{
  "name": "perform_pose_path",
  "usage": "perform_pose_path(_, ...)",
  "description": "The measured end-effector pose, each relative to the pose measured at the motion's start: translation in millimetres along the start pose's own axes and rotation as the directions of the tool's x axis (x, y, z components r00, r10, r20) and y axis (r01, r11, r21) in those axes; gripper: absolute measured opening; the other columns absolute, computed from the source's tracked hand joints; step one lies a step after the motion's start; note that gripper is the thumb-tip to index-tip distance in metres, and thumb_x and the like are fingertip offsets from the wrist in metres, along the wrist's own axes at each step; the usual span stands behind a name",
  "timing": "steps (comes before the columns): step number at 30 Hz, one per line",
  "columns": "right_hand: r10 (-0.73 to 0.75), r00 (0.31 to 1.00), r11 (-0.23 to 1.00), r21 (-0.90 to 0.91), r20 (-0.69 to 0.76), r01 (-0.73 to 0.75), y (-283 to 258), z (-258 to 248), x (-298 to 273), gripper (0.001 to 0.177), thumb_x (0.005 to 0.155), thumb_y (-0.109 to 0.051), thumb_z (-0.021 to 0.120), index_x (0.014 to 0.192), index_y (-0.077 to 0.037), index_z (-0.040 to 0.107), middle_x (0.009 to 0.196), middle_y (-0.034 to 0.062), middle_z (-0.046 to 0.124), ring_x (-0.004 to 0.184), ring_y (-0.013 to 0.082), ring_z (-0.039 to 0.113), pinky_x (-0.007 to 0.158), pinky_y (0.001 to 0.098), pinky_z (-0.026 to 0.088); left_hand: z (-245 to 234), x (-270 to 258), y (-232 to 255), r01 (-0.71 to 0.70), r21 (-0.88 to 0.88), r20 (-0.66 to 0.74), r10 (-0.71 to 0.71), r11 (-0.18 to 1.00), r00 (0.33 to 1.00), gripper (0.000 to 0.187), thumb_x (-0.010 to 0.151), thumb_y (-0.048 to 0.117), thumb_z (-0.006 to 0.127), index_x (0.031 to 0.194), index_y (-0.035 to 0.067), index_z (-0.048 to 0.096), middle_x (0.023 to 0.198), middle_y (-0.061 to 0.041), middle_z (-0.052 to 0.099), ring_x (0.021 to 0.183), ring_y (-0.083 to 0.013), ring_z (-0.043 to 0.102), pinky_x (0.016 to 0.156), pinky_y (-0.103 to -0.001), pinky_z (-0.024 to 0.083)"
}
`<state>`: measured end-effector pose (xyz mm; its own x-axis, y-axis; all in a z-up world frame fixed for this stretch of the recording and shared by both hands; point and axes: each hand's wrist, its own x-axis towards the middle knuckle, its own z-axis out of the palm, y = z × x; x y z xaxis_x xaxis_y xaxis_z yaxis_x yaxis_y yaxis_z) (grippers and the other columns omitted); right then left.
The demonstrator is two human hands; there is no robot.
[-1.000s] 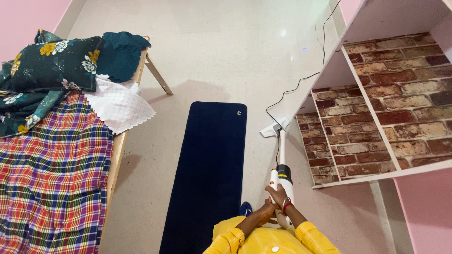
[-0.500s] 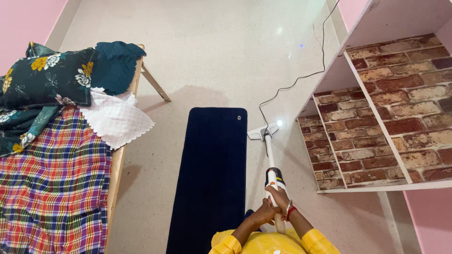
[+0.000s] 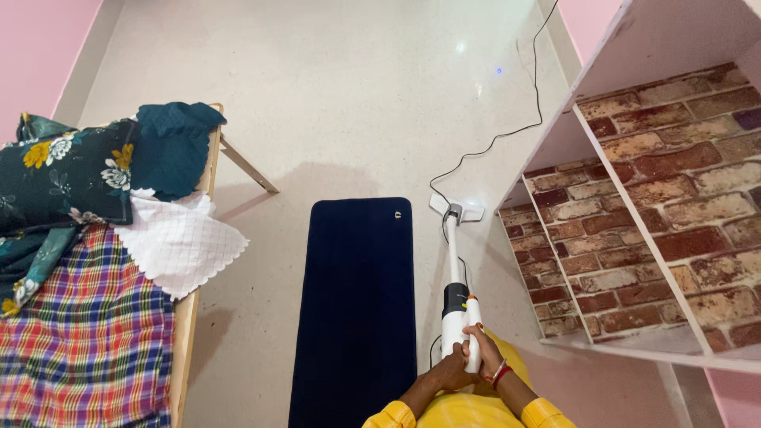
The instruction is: The person plugs a vacuum into a wall outlet and uses the handheld vacuum to clean the floor around a bed, a desk, a red suitcase, and a wooden cabinet.
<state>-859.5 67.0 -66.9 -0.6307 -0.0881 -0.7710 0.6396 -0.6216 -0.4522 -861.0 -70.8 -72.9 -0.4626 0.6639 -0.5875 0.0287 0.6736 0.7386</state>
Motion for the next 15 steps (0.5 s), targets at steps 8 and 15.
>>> perform_pose_path(8,0.05,0.999,0.998,0.027,-0.014,-0.05,-134,24,76,0.03,0.086,-0.033,0.065,0.102,-0.011,0.054,0.055,0.0078,0.053,0.044,0.0217,0.049,0.044,0.0366,0.044,-98,88,38,-0.025,-0.12,-0.18,0.003,0.992,0.984,0.103,0.082,0.036,0.083,0.153,-0.005,0.021,0.142,-0.025,0.045,0.121,-0.0413,0.059,0.102,-0.044,0.051)
perform_pose_path(15,0.07,0.998,0.998,0.006,0.005,-0.07,-187,47,121,0.031,0.089,-0.036,0.066,0.099,-0.009,0.055,0.057,0.0093,0.054,0.045,0.0227,0.051,0.044,0.035,0.044,-169,128,66,0.2,-0.015,-0.165,-0.2,0.98,0.966,0.112,0.07,0.042,0.088,0.15,-0.003,0.025,0.135,-0.023,0.056,0.12,-0.0387,0.063,0.096,-0.046,0.053)
